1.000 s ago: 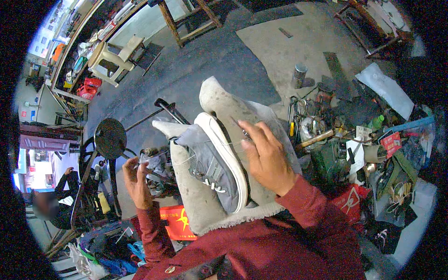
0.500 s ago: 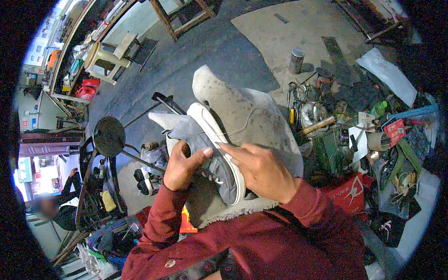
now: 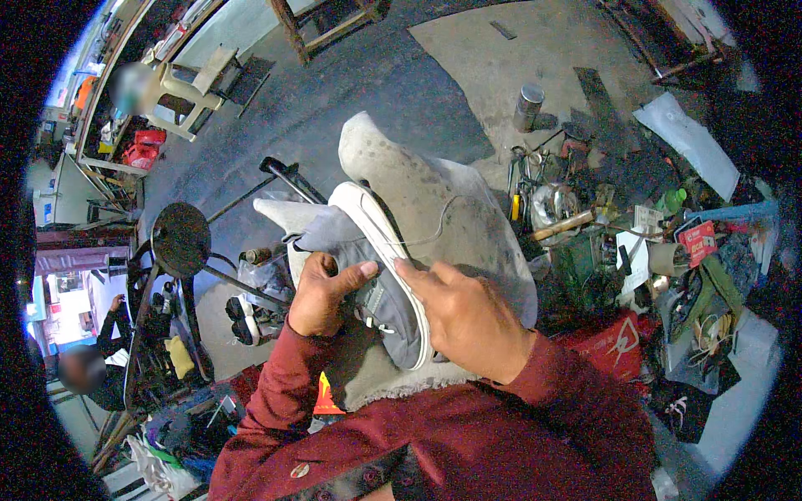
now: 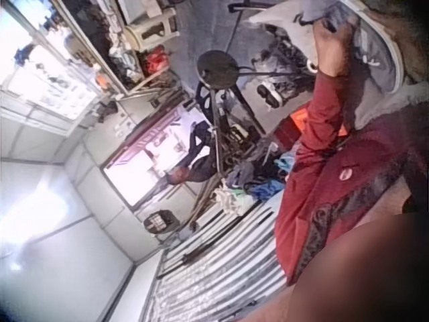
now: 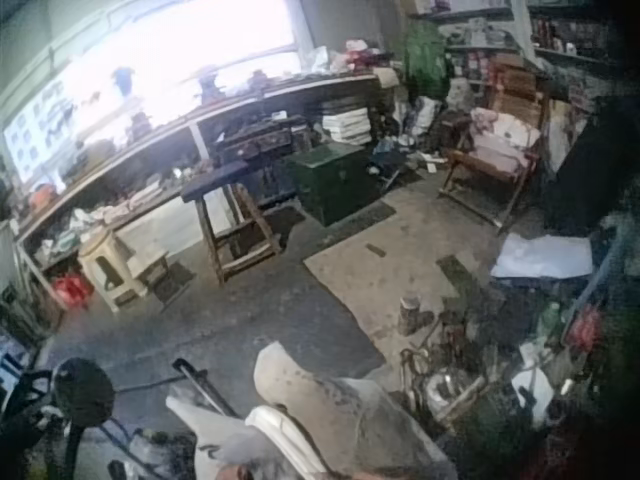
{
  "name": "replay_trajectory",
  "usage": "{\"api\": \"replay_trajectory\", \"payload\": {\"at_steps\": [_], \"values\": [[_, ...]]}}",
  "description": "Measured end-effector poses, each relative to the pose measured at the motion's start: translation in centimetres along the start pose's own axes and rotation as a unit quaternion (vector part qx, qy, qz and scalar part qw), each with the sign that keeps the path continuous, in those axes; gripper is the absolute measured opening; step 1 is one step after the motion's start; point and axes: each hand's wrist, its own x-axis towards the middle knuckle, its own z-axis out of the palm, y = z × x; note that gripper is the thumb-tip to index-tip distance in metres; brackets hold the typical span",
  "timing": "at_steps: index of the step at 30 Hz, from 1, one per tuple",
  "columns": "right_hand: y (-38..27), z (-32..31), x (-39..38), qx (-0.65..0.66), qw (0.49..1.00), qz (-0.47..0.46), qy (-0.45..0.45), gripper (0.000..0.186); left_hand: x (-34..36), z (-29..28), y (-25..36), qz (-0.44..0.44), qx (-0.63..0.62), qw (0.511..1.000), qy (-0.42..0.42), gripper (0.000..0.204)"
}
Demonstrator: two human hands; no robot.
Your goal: The person hand-sews a grey sneaker using a needle and white thread. They repeatedly insert the needle through the shoe's upper and pull the thread tight to secure the seam.
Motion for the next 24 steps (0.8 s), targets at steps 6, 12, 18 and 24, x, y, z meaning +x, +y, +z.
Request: {"api": "replay_trajectory", "payload": {"at_steps": [6,12,18,24], "values": [[0.0,-2.3,2.2,-0.062,0.995,0.000,-0.080,0.038,0.8,-0.2,-1.5,0.064,-0.061,0.996,-0.028,0.056],[1.9,-5.4,7.7,0.024,0.974,-0.015,-0.225,0.026,2.6,-1.7,-4.6,0.136,0.147,0.980,-0.006,0.062],[-0.9,-4.7,8.6,-0.012,0.977,0.021,-0.210,0.023,4.2,-0.5,-5.9,0.152,0.096,0.983,-0.029,0.067],[-1.2,-4.2,9.3,0.040,0.972,0.100,-0.208,0.022,6.0,-0.8,-6.8,0.109,0.031,0.988,-0.103,0.069]]}}
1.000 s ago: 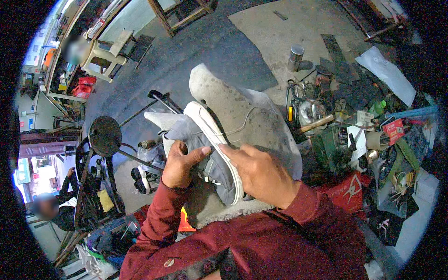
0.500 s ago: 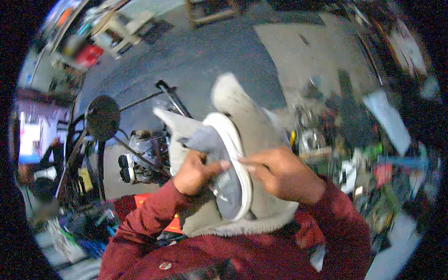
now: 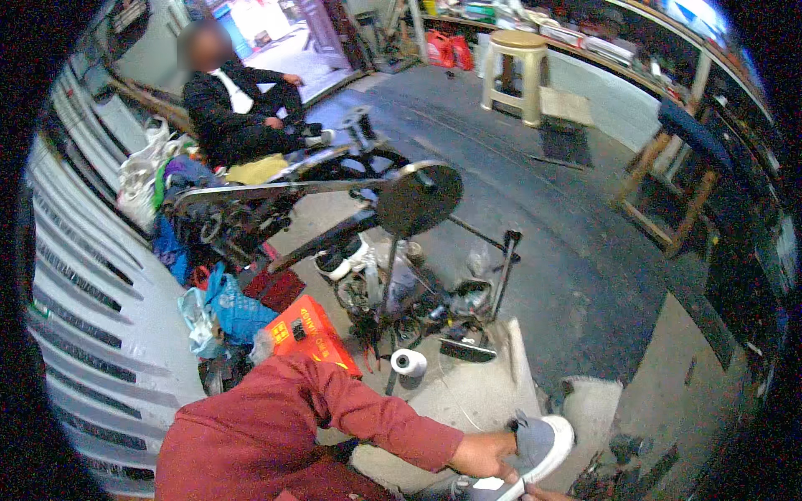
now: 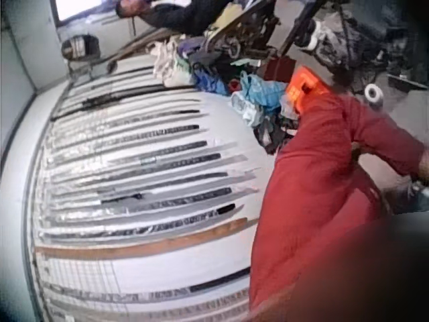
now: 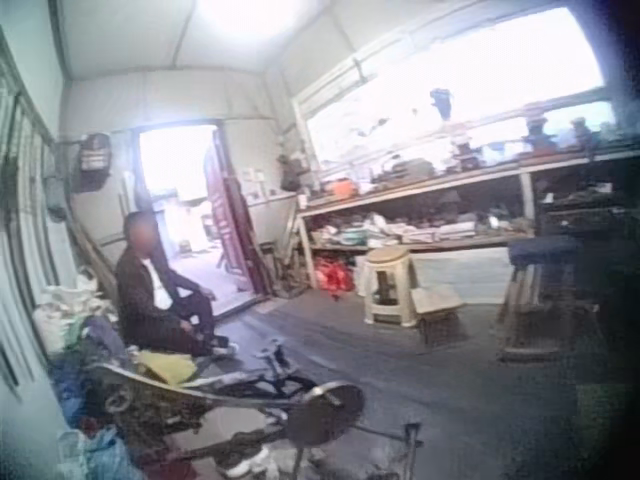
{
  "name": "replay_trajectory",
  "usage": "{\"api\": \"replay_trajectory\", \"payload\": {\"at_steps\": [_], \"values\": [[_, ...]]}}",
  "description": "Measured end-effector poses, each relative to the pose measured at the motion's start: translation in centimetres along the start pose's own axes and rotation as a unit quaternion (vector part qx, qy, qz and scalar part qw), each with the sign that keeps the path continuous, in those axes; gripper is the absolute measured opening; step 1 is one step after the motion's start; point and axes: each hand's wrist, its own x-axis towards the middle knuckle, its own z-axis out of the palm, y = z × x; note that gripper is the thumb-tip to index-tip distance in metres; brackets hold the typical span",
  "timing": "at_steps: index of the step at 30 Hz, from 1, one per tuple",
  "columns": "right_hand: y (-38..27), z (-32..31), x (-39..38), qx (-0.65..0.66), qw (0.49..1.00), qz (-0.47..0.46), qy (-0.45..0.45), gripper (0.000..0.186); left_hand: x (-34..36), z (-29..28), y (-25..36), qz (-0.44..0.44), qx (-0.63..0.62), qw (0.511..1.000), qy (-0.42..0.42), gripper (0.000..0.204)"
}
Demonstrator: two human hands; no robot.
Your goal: The person hand-sews a grey sneaker using a needle and white thread. They repeatedly insert the needle through the shoe's upper and pull the thread tight to secure the seam.
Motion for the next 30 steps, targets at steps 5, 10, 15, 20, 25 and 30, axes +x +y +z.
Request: {"api": "replay_trajectory", "payload": {"at_steps": [5,10,15,20,25,30], "values": [[0.2,0.5,0.0,-0.049,0.997,-0.046,0.023,0.020,0.8,0.1,-1.3,0.020,-0.053,0.998,0.001,0.060],[-0.4,1.0,0.0,-0.191,0.964,-0.179,0.054,0.015,0.3,0.3,-0.5,-0.003,-0.023,0.999,0.025,0.044],[0.2,1.0,-0.1,-0.106,0.988,-0.105,0.035,0.014,-0.6,0.2,1.2,-0.035,-0.030,0.998,0.051,0.029],[2.6,1.6,-1.1,-0.067,0.983,-0.153,0.081,0.015,-1.9,0.3,2.1,0.035,0.105,0.991,0.073,0.058],[4.0,1.9,-2.6,-0.102,0.968,-0.183,0.136,0.018,-4.6,-0.2,4.9,0.157,0.090,0.983,0.019,0.038],[3.5,2.3,-3.3,-0.103,0.965,-0.167,0.177,0.016,-5.1,-0.8,8.4,0.156,0.392,0.894,0.151,0.026]]}}
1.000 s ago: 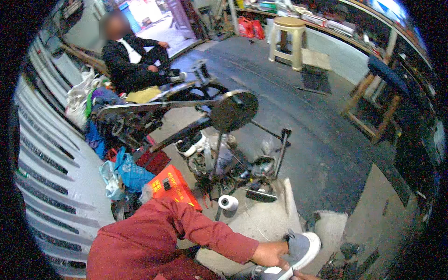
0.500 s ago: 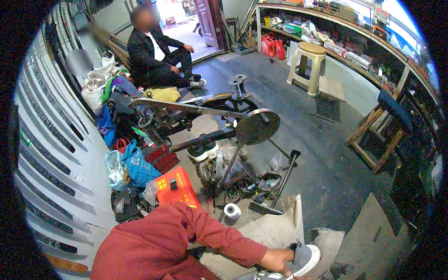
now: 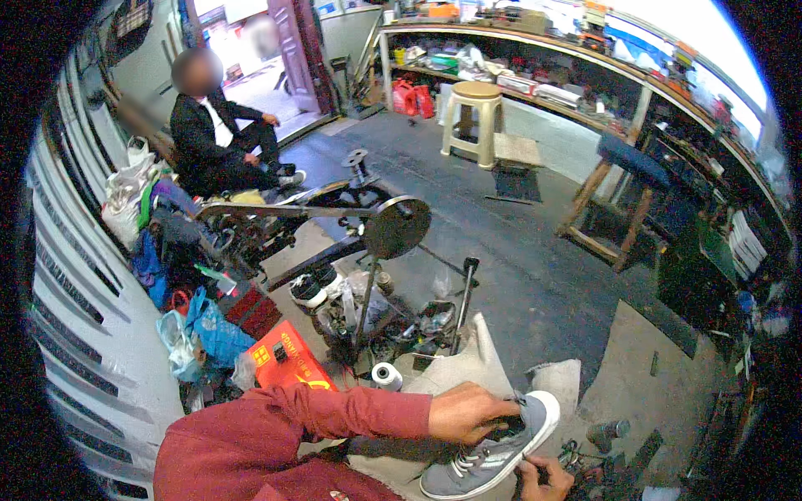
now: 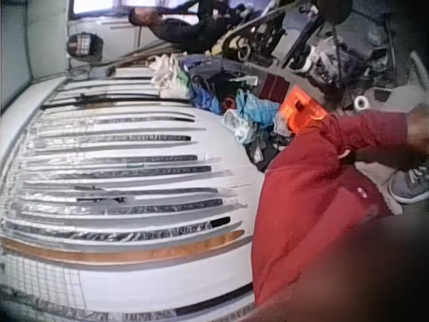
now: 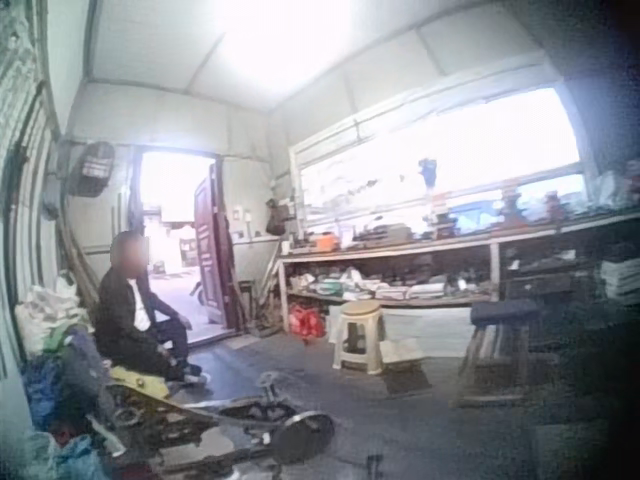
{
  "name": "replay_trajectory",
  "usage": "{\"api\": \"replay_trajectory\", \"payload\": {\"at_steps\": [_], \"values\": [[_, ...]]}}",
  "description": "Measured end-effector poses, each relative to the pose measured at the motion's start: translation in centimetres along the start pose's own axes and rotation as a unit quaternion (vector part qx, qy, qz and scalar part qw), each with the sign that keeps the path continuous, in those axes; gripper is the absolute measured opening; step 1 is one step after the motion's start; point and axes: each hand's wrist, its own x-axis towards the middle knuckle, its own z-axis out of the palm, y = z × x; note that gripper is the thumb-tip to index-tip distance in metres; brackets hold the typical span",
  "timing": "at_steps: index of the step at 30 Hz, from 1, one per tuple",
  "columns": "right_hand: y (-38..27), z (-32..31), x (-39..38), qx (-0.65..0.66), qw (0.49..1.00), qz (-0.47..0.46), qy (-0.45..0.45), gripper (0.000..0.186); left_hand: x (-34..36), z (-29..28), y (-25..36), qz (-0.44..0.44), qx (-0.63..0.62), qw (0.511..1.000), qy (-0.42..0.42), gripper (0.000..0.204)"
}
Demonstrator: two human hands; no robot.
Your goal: The person hand-sews a grey sneaker using a needle and white thread. They repeatedly insert the needle through the shoe's upper and pull the thread tight to secure the seam.
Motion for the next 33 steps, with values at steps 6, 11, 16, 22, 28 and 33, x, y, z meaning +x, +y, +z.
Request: {"api": "replay_trajectory", "payload": {"at_steps": [6,11,16,22,28,33], "values": [[0.6,0.1,-0.5,-0.033,0.998,-0.044,0.037,0.016,-0.4,-0.6,0.3,0.032,0.088,0.995,0.019,0.017],[2.4,0.7,-0.8,0.009,0.998,0.037,0.040,0.012,-3.4,-1.3,0.7,-0.144,-0.459,0.877,-0.001,0.026],[2.7,0.6,-0.2,0.049,0.998,0.029,0.000,0.013,-3.1,0.2,0.7,-0.069,-0.602,0.795,0.012,0.024],[0.2,0.0,0.5,0.012,0.999,0.035,-0.015,0.019,-1.4,1.5,0.1,-0.013,-0.170,0.985,-0.006,0.039],[-1.2,0.1,1.1,-0.063,0.997,0.039,-0.029,0.017,-0.1,2.6,0.4,-0.017,-0.122,0.990,-0.065,0.051],[-1.1,0.6,1.8,-0.016,0.994,0.083,-0.064,0.019,-0.2,2.0,-0.7,-0.090,-0.152,0.979,-0.102,0.051]]}}
